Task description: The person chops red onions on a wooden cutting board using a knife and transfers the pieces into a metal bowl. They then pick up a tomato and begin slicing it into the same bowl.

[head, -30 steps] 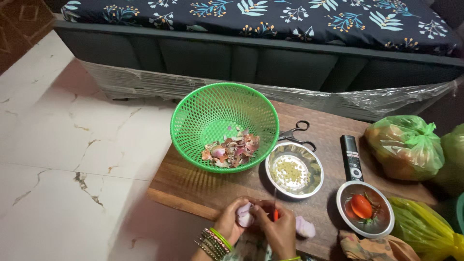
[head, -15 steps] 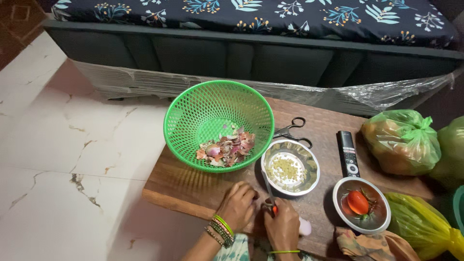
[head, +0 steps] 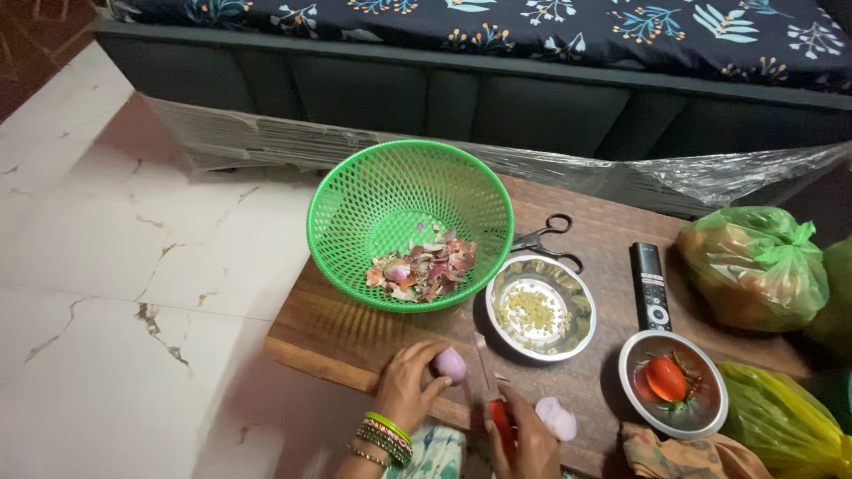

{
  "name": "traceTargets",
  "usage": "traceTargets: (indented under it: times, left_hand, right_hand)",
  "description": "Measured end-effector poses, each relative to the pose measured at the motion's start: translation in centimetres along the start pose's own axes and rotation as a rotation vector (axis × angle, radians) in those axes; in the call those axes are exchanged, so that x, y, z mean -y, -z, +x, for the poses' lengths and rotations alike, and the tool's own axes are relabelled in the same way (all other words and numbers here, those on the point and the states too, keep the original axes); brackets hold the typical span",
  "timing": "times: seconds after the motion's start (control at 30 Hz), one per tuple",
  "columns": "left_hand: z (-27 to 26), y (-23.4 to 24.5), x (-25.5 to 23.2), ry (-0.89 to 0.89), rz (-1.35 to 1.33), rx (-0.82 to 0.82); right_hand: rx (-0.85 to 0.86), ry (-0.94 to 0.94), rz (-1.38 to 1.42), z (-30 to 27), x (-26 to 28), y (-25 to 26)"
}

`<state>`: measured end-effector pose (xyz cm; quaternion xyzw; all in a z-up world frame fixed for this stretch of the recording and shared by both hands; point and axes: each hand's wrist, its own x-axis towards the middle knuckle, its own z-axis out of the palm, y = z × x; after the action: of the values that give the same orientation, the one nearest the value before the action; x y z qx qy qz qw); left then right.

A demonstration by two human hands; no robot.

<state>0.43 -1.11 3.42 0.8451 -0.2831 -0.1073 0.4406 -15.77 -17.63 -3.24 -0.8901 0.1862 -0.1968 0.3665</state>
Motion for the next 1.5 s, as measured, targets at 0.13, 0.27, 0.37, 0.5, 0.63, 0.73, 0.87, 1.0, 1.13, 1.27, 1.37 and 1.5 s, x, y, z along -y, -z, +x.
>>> traceTargets:
  times: [0.13,0.27,0.37,0.5,0.63,0.73,0.87,1.0,1.13,1.27,1.37,1.5]
  left_hand:
    - [-0.3,-0.2,0.2,-0.092,-0.131,-0.066]
    - [-1.1,-1.5,0.2,-0.068,-0.100,-0.120]
    - [-1.4,-2.2,0.9,-0.078,-0.082,-0.126]
    - [-1.6,-1.9,1.2,-0.166,-0.091,-0.127]
    - [-1.8,-1.4,0.5,-0.120,-0.071,-0.104]
    - [-1.9,-1.3,0.2,-0.069,-0.065,-0.085]
    - [-2.1,-1.4,0.5,-0.150,-0.045,-0.106]
    - [-2.2,-1.7,0.6,-0.156,-0.053,-0.118]
    - [-2.1,-1.2,-0.1,-0.242,0.019,-0.136]
    - [-1.8,-1.1,-0.5,-0.227,0.135,-0.074]
    - [-1.5,-1.6,0.0,-0.299,0.291,-0.080]
    - [-1.7,-2.3,0.7,-0.270,0.401,-0.036]
  right_hand:
    - [-0.089,-0.010,-0.152,-1.1,-0.9,-2.6]
    - [0.158,-0.290,-0.368,-1.8,-0.6,-5.2]
    - [0.221,-0.339,-0.375,-1.9,0.6,-5.8]
    - [0.319,-0.494,-0.497,-1.3,4.1,-5.4]
    - [0.300,-0.445,-0.607,-0.4,5.2,-4.7]
    - [0.378,-0.426,-0.627,-0.1,5.0,-4.8]
    - [0.427,-0.408,-0.606,0.6,4.5,-4.7]
    - [0.371,-0.357,-0.522,1.1,5.6,-3.6]
    - [0.425,-0.410,-0.586,1.6,7.3,-3.1]
    - [0.298,-0.202,-0.585,1.0,6.4,-3.7]
    - [0.239,-0.065,-0.655,0.4,4.6,-4.9]
    - [0.132,0.018,-0.701,1.0,3.1,-6.5]
